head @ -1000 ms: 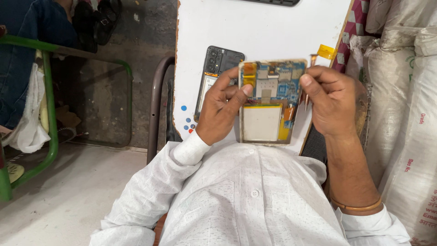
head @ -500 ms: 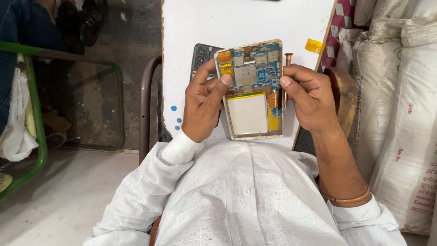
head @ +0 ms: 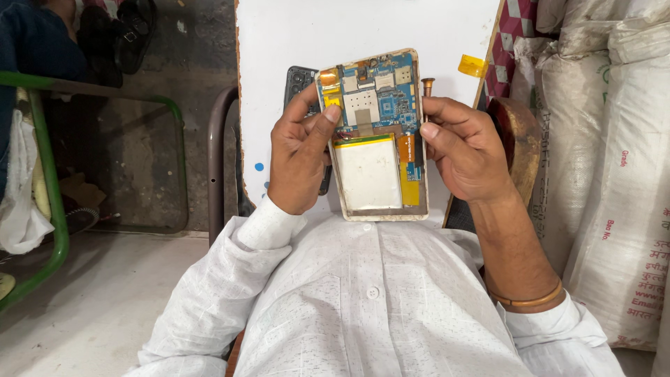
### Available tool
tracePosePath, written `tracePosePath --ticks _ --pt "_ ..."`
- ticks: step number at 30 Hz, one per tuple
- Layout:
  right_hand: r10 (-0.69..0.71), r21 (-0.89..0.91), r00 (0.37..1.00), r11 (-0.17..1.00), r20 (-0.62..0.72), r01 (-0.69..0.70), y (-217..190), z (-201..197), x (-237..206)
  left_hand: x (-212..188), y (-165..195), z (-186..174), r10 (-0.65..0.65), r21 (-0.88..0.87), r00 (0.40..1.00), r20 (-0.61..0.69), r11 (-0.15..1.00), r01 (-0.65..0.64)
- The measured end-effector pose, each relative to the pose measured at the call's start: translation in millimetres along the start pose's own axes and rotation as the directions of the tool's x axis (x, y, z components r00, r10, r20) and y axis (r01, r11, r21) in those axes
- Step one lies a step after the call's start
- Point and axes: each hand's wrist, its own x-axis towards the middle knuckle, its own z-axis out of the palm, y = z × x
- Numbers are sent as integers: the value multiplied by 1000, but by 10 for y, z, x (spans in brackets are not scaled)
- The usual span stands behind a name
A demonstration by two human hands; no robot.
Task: The person holds a disassembled smartphone and uses a small metal tool to probe and adjust components on the motherboard. The person repeatedly repositions the phone and tool while working on the internal circuitry.
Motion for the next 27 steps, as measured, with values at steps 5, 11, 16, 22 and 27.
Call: tracePosePath --ticks 5,11,16,22,27 --pt "-3 24 1000 1000 1 3 -27 27 11 41 -16 -5 24 -27 1000 7 999 -23" --pt "5 30 1000 1000 1 -5 -44 21 11 48 -30 -1 8 -32 1000 5 999 -7" --pt "1 52 1000 999 5 -2 -50 16 13 61 -41 1 19 -43 1000 12 999 -19" --pt "5 48 1000 999 7 -5 -67 4 21 69 -43 2 27 -43 999 18 999 -26" --pt "5 39 1000 999 -6 -5 -58 -8 16 71 -13 13 29 -21 999 22 999 -29"
